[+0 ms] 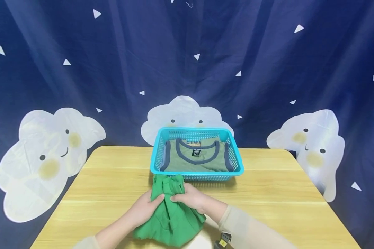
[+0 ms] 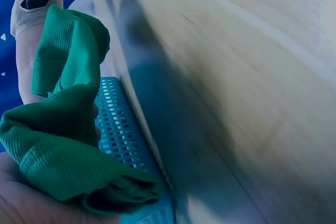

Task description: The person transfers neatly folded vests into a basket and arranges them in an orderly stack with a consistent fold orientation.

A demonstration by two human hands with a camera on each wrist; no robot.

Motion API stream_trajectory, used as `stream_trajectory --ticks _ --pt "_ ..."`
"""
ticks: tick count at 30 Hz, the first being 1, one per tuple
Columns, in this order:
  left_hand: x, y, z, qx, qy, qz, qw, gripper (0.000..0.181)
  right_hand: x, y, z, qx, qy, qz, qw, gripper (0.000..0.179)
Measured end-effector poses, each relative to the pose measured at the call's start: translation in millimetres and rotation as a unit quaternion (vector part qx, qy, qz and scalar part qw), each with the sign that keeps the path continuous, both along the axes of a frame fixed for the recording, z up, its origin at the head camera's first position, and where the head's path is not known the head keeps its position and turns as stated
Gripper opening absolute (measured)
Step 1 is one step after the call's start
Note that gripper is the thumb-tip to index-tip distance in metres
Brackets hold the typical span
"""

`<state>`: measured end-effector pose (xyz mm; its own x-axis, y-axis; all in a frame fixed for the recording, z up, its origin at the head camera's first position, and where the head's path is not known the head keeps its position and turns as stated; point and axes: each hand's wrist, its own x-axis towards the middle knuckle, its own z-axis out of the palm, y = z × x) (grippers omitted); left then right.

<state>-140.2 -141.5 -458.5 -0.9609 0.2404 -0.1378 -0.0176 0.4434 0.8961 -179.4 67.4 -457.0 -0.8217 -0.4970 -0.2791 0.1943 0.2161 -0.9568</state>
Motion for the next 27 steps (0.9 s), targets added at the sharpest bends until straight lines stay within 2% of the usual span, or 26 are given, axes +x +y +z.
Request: stream_trajectory --ticks 7,16,21,27 --pt "1.8 -0.7 9.8 -0.034 0.051 0.025 0.9978 0.038 -4.3 1 9.2 -0.006 0.023 0.007 0.9997 0.044" --pt "-1.4 1.3 21.5 -0.039 0.049 0.031 0.9976 0.044 -6.8 5 26.1 -0.023 0.024 0.02 0.9992 0.044" --pt "-2.3 5.0 27.8 -0.054 0.068 0.035 0.9956 0.044 -8.0 6 31.9 -0.023 0.02 0.021 0.9993 0.044" --pt "-7.4 7.7 34.5 -0.05 0.085 0.04 0.9943 0.046 -16.3 9 38.0 -0.032 0.024 0.03 0.9988 0.047"
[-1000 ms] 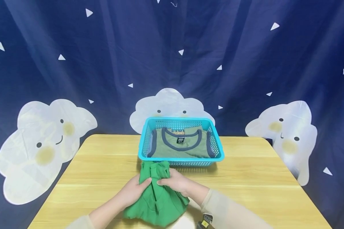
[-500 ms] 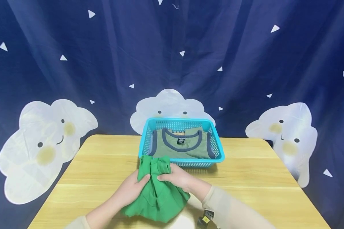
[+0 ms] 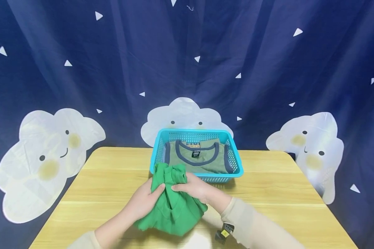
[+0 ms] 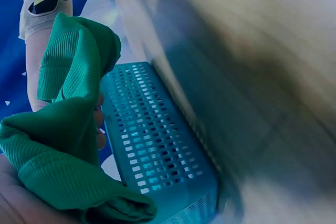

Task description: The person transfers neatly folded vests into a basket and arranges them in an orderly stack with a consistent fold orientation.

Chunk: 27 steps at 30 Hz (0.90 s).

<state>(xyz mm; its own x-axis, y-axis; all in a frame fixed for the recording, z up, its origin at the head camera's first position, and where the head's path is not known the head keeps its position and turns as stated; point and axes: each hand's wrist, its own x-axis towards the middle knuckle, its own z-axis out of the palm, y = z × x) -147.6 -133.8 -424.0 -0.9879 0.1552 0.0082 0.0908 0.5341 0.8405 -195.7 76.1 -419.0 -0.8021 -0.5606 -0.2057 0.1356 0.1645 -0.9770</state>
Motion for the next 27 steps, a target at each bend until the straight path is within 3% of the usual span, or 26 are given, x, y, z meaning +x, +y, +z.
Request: stream_trajectory --ticks 7,12,21,27 --pt "-8.0 2.4 6.4 0.008 0.006 0.004 0.9999 0.042 -8.4 2 8.0 0.008 0.017 0.002 0.9998 0.051" --pt "-16.9 9.0 13.3 0.012 0.023 -0.001 0.9997 0.042 -17.9 9 10.8 0.023 0.035 -0.018 0.999 0.053" --pt "-47.4 20.3 18.7 0.017 0.043 -0.001 0.9989 0.04 -37.1 18 24.8 0.053 0.05 -0.047 0.9963 0.052" --pt "-68.0 26.8 24.8 0.041 0.032 -0.009 0.9986 0.039 -48.7 24 34.3 0.064 0.051 -0.065 0.9946 0.047"
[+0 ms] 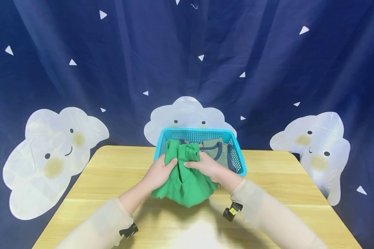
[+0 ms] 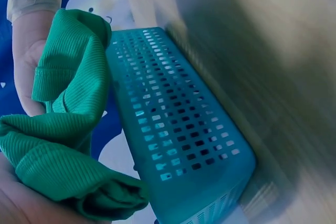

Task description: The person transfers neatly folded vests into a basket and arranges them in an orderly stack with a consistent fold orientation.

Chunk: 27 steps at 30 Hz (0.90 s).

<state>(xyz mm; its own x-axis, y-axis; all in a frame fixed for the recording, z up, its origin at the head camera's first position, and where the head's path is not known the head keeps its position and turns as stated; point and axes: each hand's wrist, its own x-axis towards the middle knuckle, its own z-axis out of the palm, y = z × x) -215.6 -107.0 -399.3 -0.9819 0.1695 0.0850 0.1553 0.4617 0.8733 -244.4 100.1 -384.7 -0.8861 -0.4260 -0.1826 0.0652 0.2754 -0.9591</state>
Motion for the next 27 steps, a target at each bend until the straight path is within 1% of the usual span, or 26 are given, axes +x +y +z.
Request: stream_trajectory --ticks 5,9,16,20,24,27 --pt "-17.2 5.3 8.2 0.053 -0.024 -0.013 0.9982 0.037 -10.1 11 9.7 0.0 0.007 -0.019 0.9998 0.043" --pt "-26.6 9.8 15.0 0.09 -0.052 -0.006 0.9945 0.037 -19.0 20 16.3 0.007 0.013 -0.029 0.9995 0.043" --pt "-39.0 21.1 21.5 0.099 -0.087 -0.001 0.9913 0.04 -34.8 33 19.5 0.015 0.006 -0.044 0.9989 0.046" --pt "-44.8 24.4 23.3 0.107 -0.105 0.0 0.9886 0.04 -42.4 41 22.8 0.038 0.007 -0.057 0.9976 0.048" --pt "-50.0 24.2 24.4 0.102 -0.109 0.0 0.9889 0.04 -49.3 48 26.8 0.058 0.008 -0.063 0.9963 0.047" --pt "-53.8 23.2 24.7 0.108 -0.112 -0.003 0.9878 0.041 -53.1 52 29.2 0.064 0.002 -0.07 0.9955 0.043"
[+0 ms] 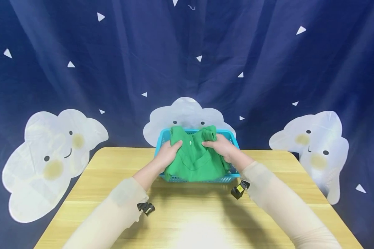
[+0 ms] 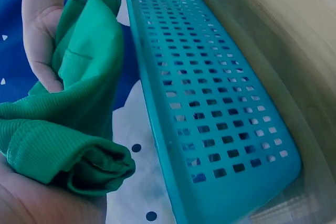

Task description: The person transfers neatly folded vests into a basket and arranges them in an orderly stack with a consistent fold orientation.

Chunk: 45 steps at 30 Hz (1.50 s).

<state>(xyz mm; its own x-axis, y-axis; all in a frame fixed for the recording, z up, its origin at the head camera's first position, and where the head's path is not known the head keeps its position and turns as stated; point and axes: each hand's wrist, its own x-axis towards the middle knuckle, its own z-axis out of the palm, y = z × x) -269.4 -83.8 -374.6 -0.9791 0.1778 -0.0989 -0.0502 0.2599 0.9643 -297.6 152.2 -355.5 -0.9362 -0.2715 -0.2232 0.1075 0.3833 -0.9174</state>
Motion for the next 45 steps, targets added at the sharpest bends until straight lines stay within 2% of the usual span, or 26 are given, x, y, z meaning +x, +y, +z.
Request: stream_trajectory --ticks 10,18,24,35,39,45 --pt "-10.2 -1.1 -2.0 0.006 0.001 0.007 1.0 0.044 -9.8 11 0.9 0.007 0.008 -0.028 0.9996 0.041" --pt "-19.7 0.7 -2.9 -0.023 -0.003 0.021 0.9995 0.047 -20.8 19 5.8 0.01 0.009 -0.028 0.9995 0.05" --pt "-27.5 2.1 -8.0 -0.046 0.015 0.036 0.9982 0.052 -24.0 25 5.1 0.02 0.002 -0.041 0.999 0.048" --pt "-40.0 -2.2 -21.0 -0.113 0.031 0.067 0.9909 0.073 -28.6 32 -5.3 0.028 0.0 -0.06 0.9978 0.05" --pt "-42.6 -1.5 -25.6 -0.131 0.026 0.061 0.9891 0.074 -32.8 34 -13.3 0.04 -0.005 -0.068 0.9969 0.048" --pt "-41.5 1.9 -33.0 -0.154 0.03 0.075 0.9848 0.072 -37.0 35 -26.9 0.065 0.004 -0.073 0.9952 0.049"
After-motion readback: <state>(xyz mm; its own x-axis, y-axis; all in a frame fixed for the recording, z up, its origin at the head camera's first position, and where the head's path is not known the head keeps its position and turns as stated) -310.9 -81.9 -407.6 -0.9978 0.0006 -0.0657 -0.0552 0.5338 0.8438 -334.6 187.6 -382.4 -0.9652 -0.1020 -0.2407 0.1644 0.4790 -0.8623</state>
